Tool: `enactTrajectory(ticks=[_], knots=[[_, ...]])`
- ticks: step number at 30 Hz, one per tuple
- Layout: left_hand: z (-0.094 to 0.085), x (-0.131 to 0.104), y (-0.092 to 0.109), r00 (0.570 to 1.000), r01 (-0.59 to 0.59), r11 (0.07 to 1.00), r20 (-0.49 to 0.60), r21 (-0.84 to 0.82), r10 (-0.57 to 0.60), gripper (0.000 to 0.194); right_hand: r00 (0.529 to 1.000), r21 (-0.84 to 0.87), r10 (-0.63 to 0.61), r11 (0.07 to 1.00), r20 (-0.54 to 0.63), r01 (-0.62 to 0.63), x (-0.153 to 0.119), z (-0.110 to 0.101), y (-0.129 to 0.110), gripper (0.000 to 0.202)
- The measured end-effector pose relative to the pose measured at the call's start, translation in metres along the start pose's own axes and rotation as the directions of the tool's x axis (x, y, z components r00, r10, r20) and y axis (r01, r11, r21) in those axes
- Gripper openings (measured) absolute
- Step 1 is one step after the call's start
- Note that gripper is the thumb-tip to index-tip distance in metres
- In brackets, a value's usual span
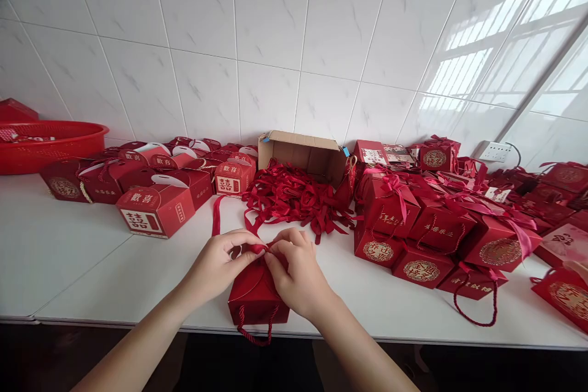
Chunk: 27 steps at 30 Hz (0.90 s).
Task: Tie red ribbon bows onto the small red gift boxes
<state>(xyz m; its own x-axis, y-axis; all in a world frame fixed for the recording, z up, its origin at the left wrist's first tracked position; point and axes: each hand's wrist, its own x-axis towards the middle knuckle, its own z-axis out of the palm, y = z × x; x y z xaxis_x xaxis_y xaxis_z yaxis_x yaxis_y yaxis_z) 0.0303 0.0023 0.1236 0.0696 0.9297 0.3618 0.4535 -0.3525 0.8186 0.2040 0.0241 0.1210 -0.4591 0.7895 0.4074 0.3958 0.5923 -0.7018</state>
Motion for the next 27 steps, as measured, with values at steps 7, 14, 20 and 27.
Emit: enactTrajectory(ticks=[7, 14, 20, 27], knots=[[0.004, 0.001, -0.002, 0.999, -0.025, 0.999, -0.044, -0.028, 0.024, 0.013, 0.966, 0.525, 0.196, 0.812, 0.168, -0.255, 0.002, 0.004, 0.004, 0.028], [0.009, 0.015, -0.007, 1.000, -0.016, 0.998, 0.005, -0.063, 0.016, 0.015, 0.982, 0.461, 0.141, 0.869, 0.124, -0.183, 0.003, 0.003, 0.010, 0.032], [0.000, 0.008, 0.002, 0.999, -0.051, 0.995, -0.008, 0.088, 0.052, 0.013, 0.966, 0.540, 0.259, 0.811, 0.015, -0.226, 0.002, 0.010, 0.008, 0.037], [0.002, 0.005, 0.003, 0.988, -0.137, 0.961, -0.035, 0.241, 0.150, 0.016, 0.966, 0.464, 0.252, 0.863, -0.057, -0.197, 0.002, 0.009, 0.005, 0.033]])
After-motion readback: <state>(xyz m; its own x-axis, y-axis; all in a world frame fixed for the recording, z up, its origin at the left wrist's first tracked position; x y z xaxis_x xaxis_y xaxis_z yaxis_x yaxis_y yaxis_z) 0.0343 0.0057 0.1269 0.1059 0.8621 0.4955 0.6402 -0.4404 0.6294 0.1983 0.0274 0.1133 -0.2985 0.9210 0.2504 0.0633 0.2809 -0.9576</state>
